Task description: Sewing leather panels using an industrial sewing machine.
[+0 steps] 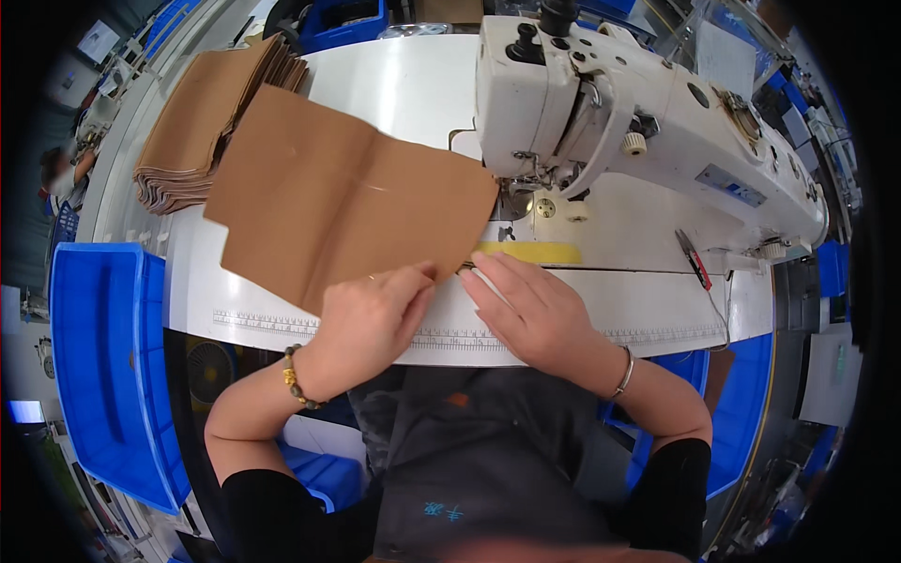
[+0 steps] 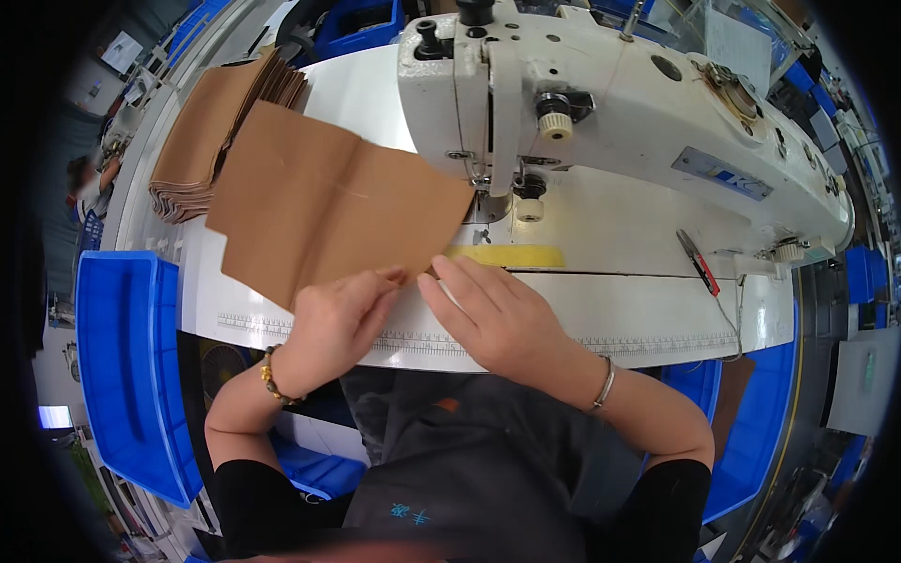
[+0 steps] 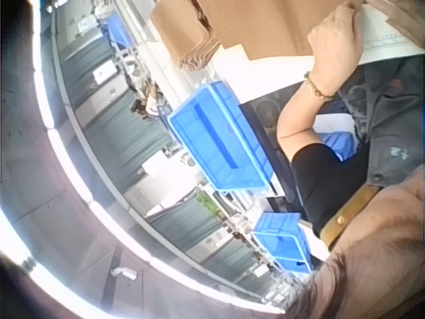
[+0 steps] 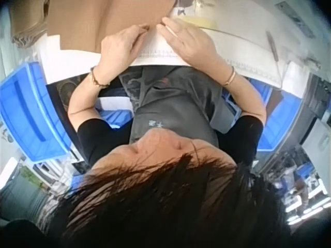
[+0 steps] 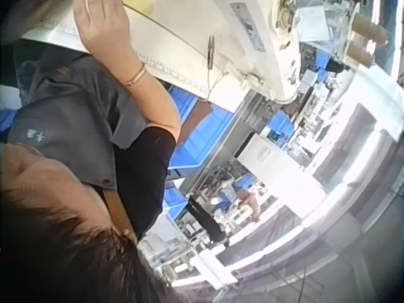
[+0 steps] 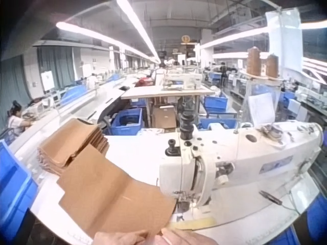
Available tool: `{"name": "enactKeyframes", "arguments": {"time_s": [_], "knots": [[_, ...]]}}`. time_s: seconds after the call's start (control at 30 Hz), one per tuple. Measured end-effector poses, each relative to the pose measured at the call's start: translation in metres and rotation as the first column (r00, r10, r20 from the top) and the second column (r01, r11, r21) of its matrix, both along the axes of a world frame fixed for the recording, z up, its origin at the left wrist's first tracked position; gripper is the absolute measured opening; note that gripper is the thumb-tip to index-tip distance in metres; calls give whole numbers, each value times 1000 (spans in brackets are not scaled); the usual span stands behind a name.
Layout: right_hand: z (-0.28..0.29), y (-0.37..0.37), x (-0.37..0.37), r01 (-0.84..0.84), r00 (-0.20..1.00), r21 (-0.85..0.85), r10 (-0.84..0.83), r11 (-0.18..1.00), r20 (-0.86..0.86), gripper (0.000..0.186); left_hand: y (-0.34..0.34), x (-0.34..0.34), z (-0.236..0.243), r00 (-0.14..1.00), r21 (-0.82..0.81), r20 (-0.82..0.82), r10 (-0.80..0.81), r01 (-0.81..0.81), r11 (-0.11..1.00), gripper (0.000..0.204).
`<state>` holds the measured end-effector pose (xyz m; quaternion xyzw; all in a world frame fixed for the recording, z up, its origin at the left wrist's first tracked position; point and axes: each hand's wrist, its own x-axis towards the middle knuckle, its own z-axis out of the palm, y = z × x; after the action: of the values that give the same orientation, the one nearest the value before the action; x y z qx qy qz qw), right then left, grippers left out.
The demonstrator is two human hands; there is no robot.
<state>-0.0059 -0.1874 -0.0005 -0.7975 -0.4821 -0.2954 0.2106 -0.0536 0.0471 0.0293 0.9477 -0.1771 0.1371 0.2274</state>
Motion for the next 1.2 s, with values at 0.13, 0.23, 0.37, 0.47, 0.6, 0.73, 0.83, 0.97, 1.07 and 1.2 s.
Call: {"name": "enactKeyframes", "arguments": {"time_s": [0.13,0.23,0.37,0.47,0.6,0.73,0.83,0.97,1.07,1.2], "knots": [[-20,8,15,-4,1000,-169,3,986,-6,29,-14,0,-7,984,-86,-124,-129,119,989,22],[-29,-1,33,-15,1000,-253,8,967,-30,28,-8,2,4,974,-66,-161,-157,148,987,40],[-28,-38,61,-17,991,-284,-22,959,-133,31,9,5,-2,987,221,-122,-102,127,967,59],[-23,-79,70,85,976,-354,-149,931,-159,33,9,9,-12,983,242,-137,-124,155,958,64],[-21,-130,72,135,972,-371,-196,919,-132,37,-9,18,-18,957,293,-106,-269,288,912,67],[-18,-155,74,190,960,-391,-254,901,-119,38,-29,33,-22,935,297,-82,-345,354,887,66],[-15,-167,80,224,953,-393,-285,892,-103,38,-40,45,-23,932,304,-69,-355,358,883,66],[-1,-166,86,275,956,-434,-293,858,25,36,-49,58,-34,937,321,-19,-348,336,886,66],[17,-157,81,397,905,-456,-423,797,48,35,-54,59,-35,938,329,-2,-346,328,886,67],[25,-105,75,390,910,-419,-411,820,43,31,-56,55,-38,947,319,35,-319,292,902,68]]}}
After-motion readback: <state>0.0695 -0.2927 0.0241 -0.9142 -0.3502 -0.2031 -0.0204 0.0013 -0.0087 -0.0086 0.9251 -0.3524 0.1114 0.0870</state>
